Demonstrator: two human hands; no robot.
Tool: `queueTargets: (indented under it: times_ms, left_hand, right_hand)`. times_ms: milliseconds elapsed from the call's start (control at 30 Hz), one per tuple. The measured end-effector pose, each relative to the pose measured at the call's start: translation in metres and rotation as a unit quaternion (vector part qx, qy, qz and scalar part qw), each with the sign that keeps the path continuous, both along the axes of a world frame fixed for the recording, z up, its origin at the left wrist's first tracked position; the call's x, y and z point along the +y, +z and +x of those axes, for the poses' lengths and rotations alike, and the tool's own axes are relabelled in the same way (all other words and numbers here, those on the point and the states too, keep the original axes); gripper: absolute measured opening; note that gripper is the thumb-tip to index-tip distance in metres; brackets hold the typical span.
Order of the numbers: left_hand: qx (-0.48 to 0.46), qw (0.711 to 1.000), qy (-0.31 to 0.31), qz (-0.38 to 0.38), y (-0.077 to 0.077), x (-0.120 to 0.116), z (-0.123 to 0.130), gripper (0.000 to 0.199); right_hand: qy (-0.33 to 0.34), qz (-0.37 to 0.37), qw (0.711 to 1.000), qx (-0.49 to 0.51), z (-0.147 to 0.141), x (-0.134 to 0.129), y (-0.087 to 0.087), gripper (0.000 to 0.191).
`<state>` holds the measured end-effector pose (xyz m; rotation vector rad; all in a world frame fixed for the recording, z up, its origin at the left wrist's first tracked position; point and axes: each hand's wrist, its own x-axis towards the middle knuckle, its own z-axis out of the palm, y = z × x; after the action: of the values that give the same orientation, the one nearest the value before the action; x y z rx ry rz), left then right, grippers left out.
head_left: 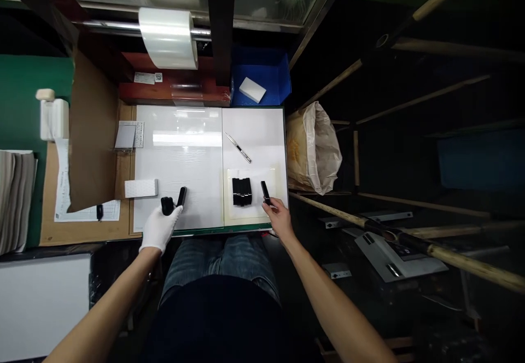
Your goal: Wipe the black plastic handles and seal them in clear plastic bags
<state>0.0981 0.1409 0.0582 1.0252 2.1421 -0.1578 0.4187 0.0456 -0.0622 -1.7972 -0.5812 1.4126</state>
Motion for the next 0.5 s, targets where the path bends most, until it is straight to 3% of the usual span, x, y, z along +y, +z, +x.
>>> queueTargets:
  times_ms: [100, 200, 333, 500]
  left_hand:
    - [0.08, 0.994, -0.076, 0.004, -0.028, 0.008, -0.008, 0.039]
    - [0.135, 0.98, -0.143, 0.014, -0.044, 0.009, -0.01, 0.039]
    - [0.189, 0.959, -0.206, 0.04, -0.055, 0.007, -0.01, 0.034]
    - [0.193, 0.942, -0.269, 0.049, -0.064, 0.009, -0.009, 0.033]
  right_hand:
    - [0.019, 0.01, 1.0, -0.02, -0.014, -0.001, -0.034, 0.027]
    - [0.03, 0.022, 0.999, -0.021, -0.026, -0.005, -0.05, 0.031]
    - [0.027, 0.021, 0.999, -0.016, -0.033, -0.009, -0.058, 0.038]
    - [0.016, 0.003, 1.0, -0.019, -0.033, -0.011, -0.055, 0.045]
